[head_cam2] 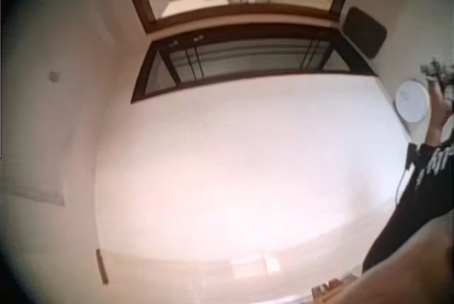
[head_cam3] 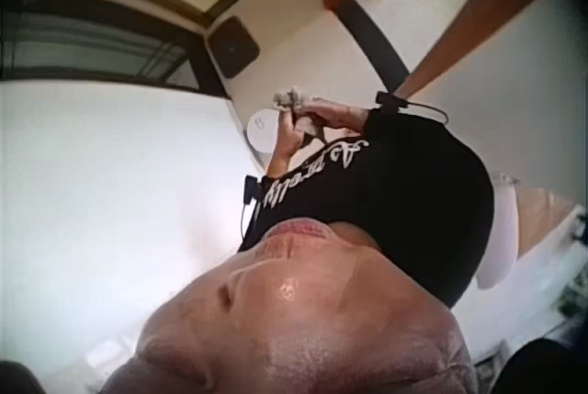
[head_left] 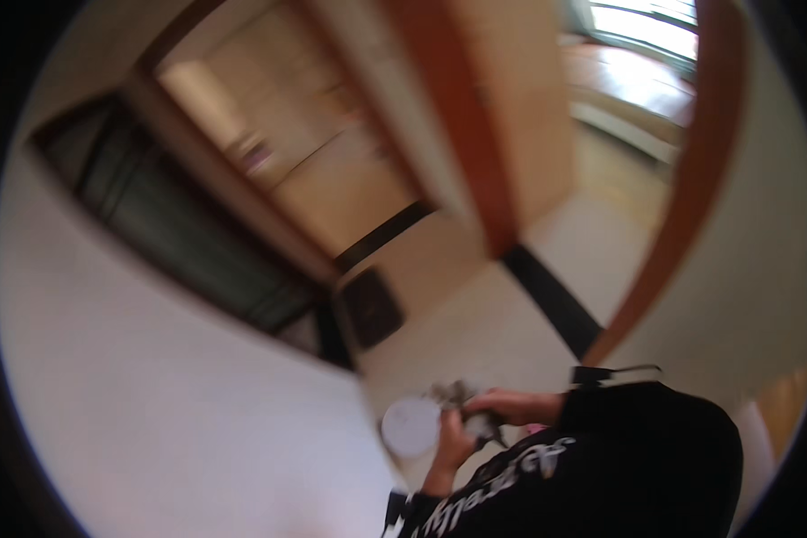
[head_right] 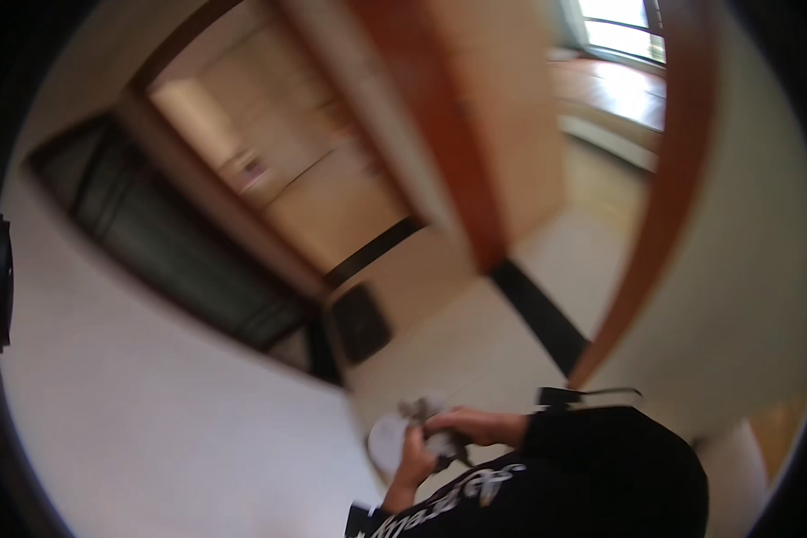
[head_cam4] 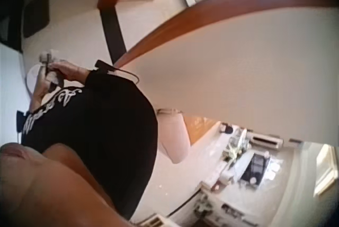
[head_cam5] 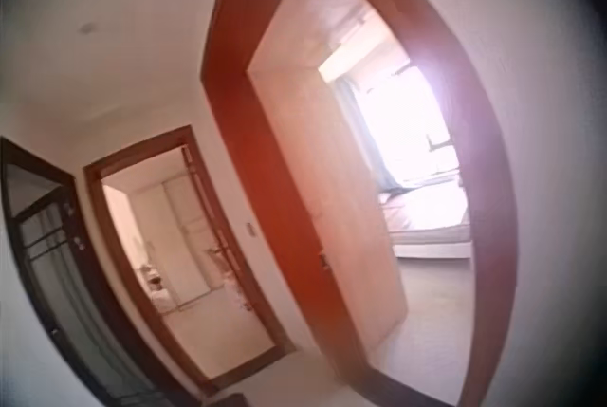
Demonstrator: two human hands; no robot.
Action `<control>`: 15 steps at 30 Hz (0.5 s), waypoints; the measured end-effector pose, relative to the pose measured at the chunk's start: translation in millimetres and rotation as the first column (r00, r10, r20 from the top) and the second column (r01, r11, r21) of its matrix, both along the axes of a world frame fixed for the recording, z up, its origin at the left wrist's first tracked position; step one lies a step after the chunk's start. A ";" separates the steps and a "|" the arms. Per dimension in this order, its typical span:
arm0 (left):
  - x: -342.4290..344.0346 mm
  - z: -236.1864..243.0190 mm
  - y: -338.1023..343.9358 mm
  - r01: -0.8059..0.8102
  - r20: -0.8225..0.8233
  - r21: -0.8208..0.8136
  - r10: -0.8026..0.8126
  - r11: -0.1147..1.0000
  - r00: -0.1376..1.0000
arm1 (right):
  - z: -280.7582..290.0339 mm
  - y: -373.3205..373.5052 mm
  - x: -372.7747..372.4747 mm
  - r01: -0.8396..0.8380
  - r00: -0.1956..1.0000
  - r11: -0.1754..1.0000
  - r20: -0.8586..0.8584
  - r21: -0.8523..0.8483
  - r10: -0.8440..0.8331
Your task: Cleaning the surfaces of white shelving units and a wooden door with a cloth.
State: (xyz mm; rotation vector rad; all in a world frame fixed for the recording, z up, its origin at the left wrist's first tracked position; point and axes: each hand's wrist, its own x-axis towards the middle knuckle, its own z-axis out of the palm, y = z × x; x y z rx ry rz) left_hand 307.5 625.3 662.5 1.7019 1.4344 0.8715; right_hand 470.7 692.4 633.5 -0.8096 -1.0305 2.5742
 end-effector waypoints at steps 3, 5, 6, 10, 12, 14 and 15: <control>-8.3 24.2 32.9 0.042 0.350 -0.316 0.076 0.948 0.934 | 7.4 30.8 -7.0 0.225 0.974 0.973 -0.034 0.044 -0.223; -18.5 4.1 45.1 0.215 0.529 -0.380 0.021 0.900 0.848 | -9.5 26.6 -6.0 0.333 0.942 0.930 0.016 -0.155 -0.335; -17.0 5.5 54.6 0.293 0.634 -0.391 0.024 0.873 0.773 | -11.1 29.2 1.2 0.378 0.925 0.912 0.026 -0.161 -0.379; 15.3 13.1 115.1 0.475 0.774 -0.309 -0.072 0.824 0.629 | 16.3 43.9 46.9 0.578 0.757 0.723 -0.083 -0.377 -0.648; 18.3 -9.2 145.4 0.593 0.780 -0.287 -0.177 0.752 0.601 | 18.6 51.3 65.2 0.706 0.672 0.665 -0.064 -0.245 -0.738; 17.1 -18.2 167.7 0.596 0.759 -0.460 -0.057 0.658 0.648 | 80.0 49.7 78.5 0.842 0.538 0.538 -0.002 0.027 -0.843; 10.9 -16.9 180.6 0.665 0.774 -0.447 -0.113 0.599 0.623 | 92.6 47.2 81.2 0.893 0.429 0.427 0.018 0.143 -0.903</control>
